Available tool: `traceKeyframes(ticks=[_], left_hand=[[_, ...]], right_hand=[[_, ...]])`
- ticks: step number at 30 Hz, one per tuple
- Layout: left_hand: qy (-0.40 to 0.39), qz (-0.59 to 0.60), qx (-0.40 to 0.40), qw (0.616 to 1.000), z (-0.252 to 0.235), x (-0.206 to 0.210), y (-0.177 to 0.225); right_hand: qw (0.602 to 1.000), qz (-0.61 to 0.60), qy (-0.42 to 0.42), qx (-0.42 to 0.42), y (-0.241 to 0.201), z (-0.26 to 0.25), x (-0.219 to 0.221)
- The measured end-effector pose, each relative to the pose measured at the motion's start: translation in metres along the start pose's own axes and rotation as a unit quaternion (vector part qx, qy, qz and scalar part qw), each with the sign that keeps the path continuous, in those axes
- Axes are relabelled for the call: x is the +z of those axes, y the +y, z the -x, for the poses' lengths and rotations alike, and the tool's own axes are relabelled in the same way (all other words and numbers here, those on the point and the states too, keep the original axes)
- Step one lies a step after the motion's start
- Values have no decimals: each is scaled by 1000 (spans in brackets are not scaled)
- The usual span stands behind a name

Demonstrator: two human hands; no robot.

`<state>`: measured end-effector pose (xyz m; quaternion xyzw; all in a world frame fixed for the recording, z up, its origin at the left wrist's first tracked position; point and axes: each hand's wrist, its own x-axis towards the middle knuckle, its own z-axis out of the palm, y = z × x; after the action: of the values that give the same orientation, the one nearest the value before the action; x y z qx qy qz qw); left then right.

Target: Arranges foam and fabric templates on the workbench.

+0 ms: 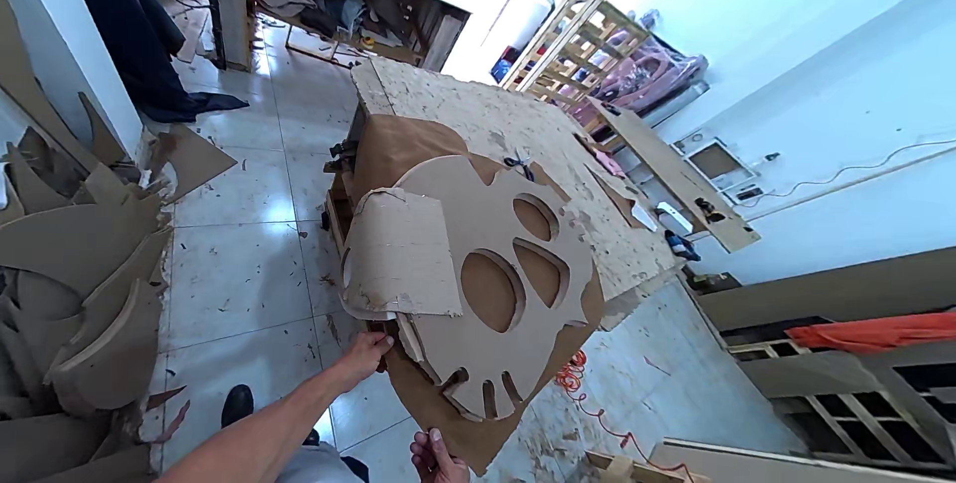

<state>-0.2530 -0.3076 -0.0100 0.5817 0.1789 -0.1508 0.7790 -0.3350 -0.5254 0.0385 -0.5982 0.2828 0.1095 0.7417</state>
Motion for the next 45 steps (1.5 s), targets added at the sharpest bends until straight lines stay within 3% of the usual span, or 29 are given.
traceKeyframes(ticks=[45], left_hand=[[-3,-30,15,999,-4,-4,-7]], right_hand=[[1000,11,4,-9,3,0,-3]])
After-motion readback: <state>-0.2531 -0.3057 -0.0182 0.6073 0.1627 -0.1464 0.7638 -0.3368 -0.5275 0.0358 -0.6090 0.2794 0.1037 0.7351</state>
